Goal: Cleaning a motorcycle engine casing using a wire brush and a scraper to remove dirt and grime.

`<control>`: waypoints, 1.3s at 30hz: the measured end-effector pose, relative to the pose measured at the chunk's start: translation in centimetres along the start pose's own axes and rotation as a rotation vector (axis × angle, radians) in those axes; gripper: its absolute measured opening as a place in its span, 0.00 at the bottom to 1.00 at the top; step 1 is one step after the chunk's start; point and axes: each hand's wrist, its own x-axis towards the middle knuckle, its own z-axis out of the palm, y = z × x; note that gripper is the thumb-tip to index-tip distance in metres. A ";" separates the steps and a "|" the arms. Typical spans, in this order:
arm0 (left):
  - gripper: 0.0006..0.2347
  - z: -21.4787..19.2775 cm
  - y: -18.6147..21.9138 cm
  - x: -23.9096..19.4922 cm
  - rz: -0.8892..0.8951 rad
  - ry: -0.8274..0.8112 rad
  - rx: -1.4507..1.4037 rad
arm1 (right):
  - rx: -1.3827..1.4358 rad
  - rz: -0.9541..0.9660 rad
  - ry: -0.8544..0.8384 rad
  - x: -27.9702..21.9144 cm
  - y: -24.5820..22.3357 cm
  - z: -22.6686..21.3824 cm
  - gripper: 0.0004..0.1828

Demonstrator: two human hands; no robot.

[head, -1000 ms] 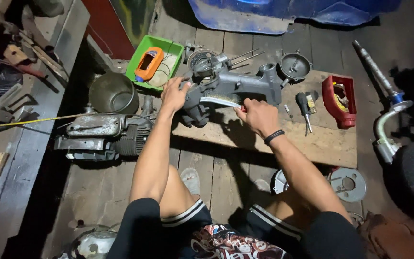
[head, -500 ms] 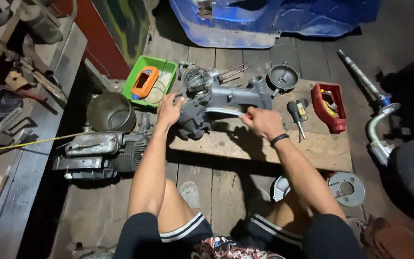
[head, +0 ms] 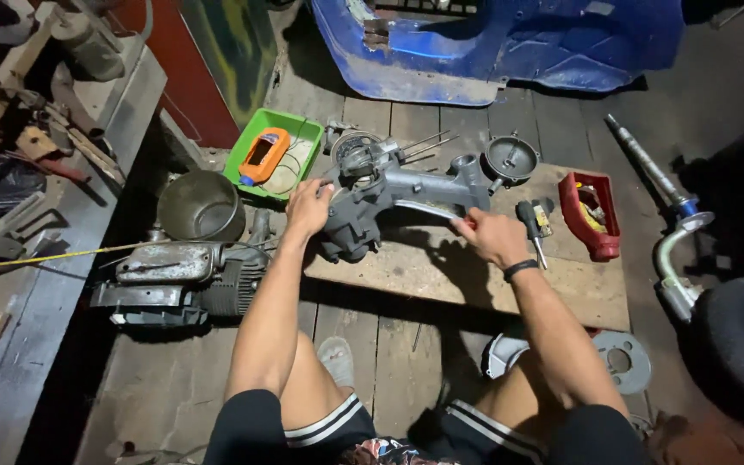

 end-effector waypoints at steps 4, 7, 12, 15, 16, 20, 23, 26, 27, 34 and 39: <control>0.20 0.3 0.0 0.3 -0.011 -0.004 -0.006 | 0.020 -0.012 0.003 0.6 -2.3 1.1 0.27; 0.20 -0.1 0.1 -0.2 -0.003 -0.009 -0.043 | 0.040 -0.108 0.020 0.9 -5.3 1.2 0.26; 0.21 0.0 0.3 -0.6 -0.005 0.006 -0.031 | 0.036 -0.029 0.021 0.2 -2.1 0.2 0.25; 0.19 -0.3 0.8 -0.7 0.006 0.001 -0.023 | -0.037 0.018 0.028 -0.6 -0.8 -0.3 0.27; 0.19 -0.1 0.4 -0.4 0.004 -0.002 -0.023 | -0.037 0.019 0.025 -0.3 -2.1 0.1 0.27; 0.21 0.3 -0.1 0.1 -0.002 0.016 -0.021 | 0.027 -0.013 0.011 0.7 -4.8 1.4 0.28; 0.22 0.6 -0.2 -0.3 -0.005 0.011 -0.029 | -0.022 -0.018 0.027 -0.2 -3.4 0.5 0.28; 0.22 0.3 0.1 0.2 -0.004 0.032 -0.035 | -0.076 -0.009 0.063 0.0 -0.8 -0.5 0.26; 0.21 0.4 -0.1 0.1 -0.008 0.033 -0.023 | -0.089 -0.002 0.080 -0.2 0.1 -0.3 0.25; 0.23 0.4 -0.3 0.2 -0.001 0.029 -0.038 | -0.013 -0.067 -0.005 1.4 -4.7 1.3 0.27; 0.23 0.5 -0.5 0.2 0.013 0.032 -0.055 | -0.064 0.023 -0.002 -0.1 -1.2 -1.7 0.27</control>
